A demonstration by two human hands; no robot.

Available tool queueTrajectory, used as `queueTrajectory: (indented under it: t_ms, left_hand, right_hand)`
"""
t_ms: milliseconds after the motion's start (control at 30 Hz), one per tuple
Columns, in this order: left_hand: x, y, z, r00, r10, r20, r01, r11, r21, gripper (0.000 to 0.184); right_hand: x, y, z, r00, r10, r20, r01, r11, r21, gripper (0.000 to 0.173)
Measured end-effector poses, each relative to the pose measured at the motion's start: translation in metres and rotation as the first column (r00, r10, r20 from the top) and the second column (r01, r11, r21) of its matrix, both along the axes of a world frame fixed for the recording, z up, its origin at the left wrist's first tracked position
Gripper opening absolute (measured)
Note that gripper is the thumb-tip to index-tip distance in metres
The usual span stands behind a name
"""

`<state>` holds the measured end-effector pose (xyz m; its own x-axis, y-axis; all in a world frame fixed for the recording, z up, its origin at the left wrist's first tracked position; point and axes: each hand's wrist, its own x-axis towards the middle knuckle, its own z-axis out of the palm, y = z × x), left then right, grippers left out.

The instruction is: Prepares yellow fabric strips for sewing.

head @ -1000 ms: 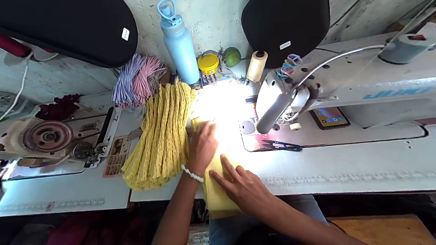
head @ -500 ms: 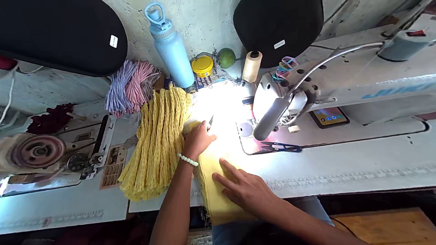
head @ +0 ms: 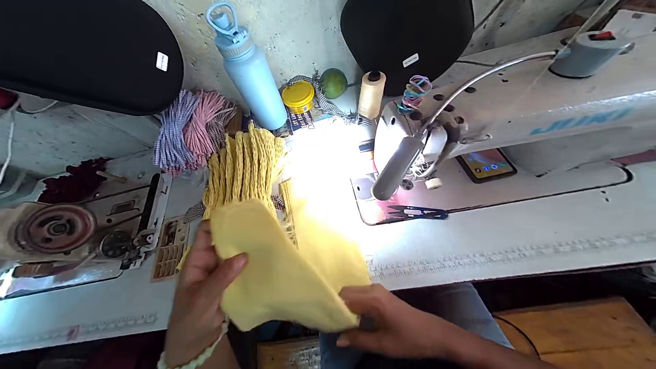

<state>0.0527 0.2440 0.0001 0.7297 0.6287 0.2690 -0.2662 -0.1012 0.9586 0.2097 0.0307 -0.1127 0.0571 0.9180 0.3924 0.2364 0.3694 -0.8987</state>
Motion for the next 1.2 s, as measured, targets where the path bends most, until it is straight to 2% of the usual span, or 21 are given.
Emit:
queueTrajectory:
  t_ms: [33, 100, 200, 267, 333, 367, 433, 533, 600, 700, 767, 833, 900, 1000, 1033, 1100, 1200]
  left_hand:
    - [-0.007, 0.004, 0.005, 1.0, 0.012, 0.023, -0.013, 1.0, 0.028, 0.05]
    - [-0.013, 0.013, 0.014, 0.998, 0.063, 0.004, -0.064, 0.994, 0.084, 0.048]
    - [0.001, 0.026, 0.015, 0.975, 0.151, -0.163, -0.132, 0.983, 0.124, 0.053]
    - [0.024, 0.034, 0.01, 0.95, 0.152, -0.273, -0.128, 0.986, 0.104, 0.056]
    - [0.051, 0.043, 0.004, 0.94, 0.097, -0.327, -0.08, 0.995, 0.068, 0.042]
    - [0.066, 0.047, 0.002, 0.95, 0.054, -0.308, -0.044, 0.998, 0.042, 0.033]
    - [0.096, 0.056, -0.003, 0.968, -0.037, -0.249, 0.037, 0.999, -0.004, 0.02]
    - [0.138, 0.078, -0.023, 0.949, -0.243, -0.203, 0.247, 0.969, -0.001, 0.021]
    - [0.161, 0.095, -0.042, 0.884, -0.319, -0.34, 0.361, 0.931, 0.064, 0.017]
    - [0.177, 0.101, -0.06, 0.718, -0.206, -0.665, 0.41, 0.897, 0.166, 0.014]
    - [0.178, 0.102, -0.066, 0.621, -0.136, -0.772, 0.419, 0.89, 0.179, 0.018]
    - [0.177, 0.106, -0.073, 0.605, -0.108, -0.789, 0.391, 0.903, 0.177, 0.022]
    - [0.175, 0.106, -0.073, 0.648, -0.121, -0.752, 0.323, 0.938, 0.128, 0.028]
    - [0.171, 0.103, -0.066, 0.709, -0.182, -0.681, 0.268, 0.963, 0.021, 0.035]
    - [0.169, 0.101, -0.061, 0.714, -0.186, -0.675, 0.28, 0.959, 0.032, 0.034]
    - [0.166, 0.101, -0.059, 0.684, -0.146, -0.715, 0.366, 0.916, 0.162, 0.04]
    - [0.165, 0.099, -0.064, 0.594, 0.016, -0.804, 0.46, 0.813, 0.356, 0.045]
  right_hand:
    - [-0.004, -0.002, -0.001, 0.996, 0.087, -0.009, -0.087, 0.996, -0.031, 0.019]
    - [-0.009, -0.008, -0.003, 0.979, 0.199, -0.047, -0.203, 0.973, -0.106, 0.021]
    - [-0.005, -0.022, 0.0, 0.968, 0.219, -0.121, -0.238, 0.956, -0.174, 0.026]
    - [-0.001, -0.036, 0.005, 0.992, 0.073, -0.101, -0.09, 0.98, -0.178, 0.024]
    - [0.001, -0.049, 0.015, 0.979, -0.201, 0.02, 0.202, 0.969, -0.143, 0.019]
    - [0.004, -0.056, 0.025, 0.936, -0.337, 0.102, 0.347, 0.931, -0.109, 0.019]
    - [0.011, -0.067, 0.049, 0.823, -0.508, 0.253, 0.525, 0.851, 0.0, 0.02]
    - [0.009, -0.068, 0.07, 0.643, -0.611, 0.462, 0.59, 0.78, 0.211, 0.021]
    - [-0.004, -0.058, 0.069, 0.598, -0.556, 0.577, 0.536, 0.813, 0.229, 0.024]
    - [-0.023, -0.033, 0.045, 0.615, -0.409, 0.674, 0.392, 0.9, 0.189, 0.025]
    - [-0.032, -0.016, 0.024, 0.59, -0.4, 0.701, 0.336, 0.912, 0.237, 0.023]
    - [-0.038, -0.003, 0.011, 0.57, -0.406, 0.714, 0.311, 0.911, 0.27, 0.02]
    - [-0.042, 0.003, 0.006, 0.551, -0.4, 0.733, 0.303, 0.914, 0.271, 0.019]
    - [-0.045, 0.004, 0.012, 0.511, -0.38, 0.771, 0.29, 0.921, 0.261, 0.019]
    - [-0.046, 0.002, 0.017, 0.502, -0.367, 0.784, 0.284, 0.925, 0.252, 0.02]
    - [-0.05, -0.002, 0.029, 0.49, -0.313, 0.814, 0.264, 0.943, 0.203, 0.021]
    - [-0.057, -0.004, 0.033, 0.493, -0.172, 0.853, 0.223, 0.972, 0.067, 0.019]
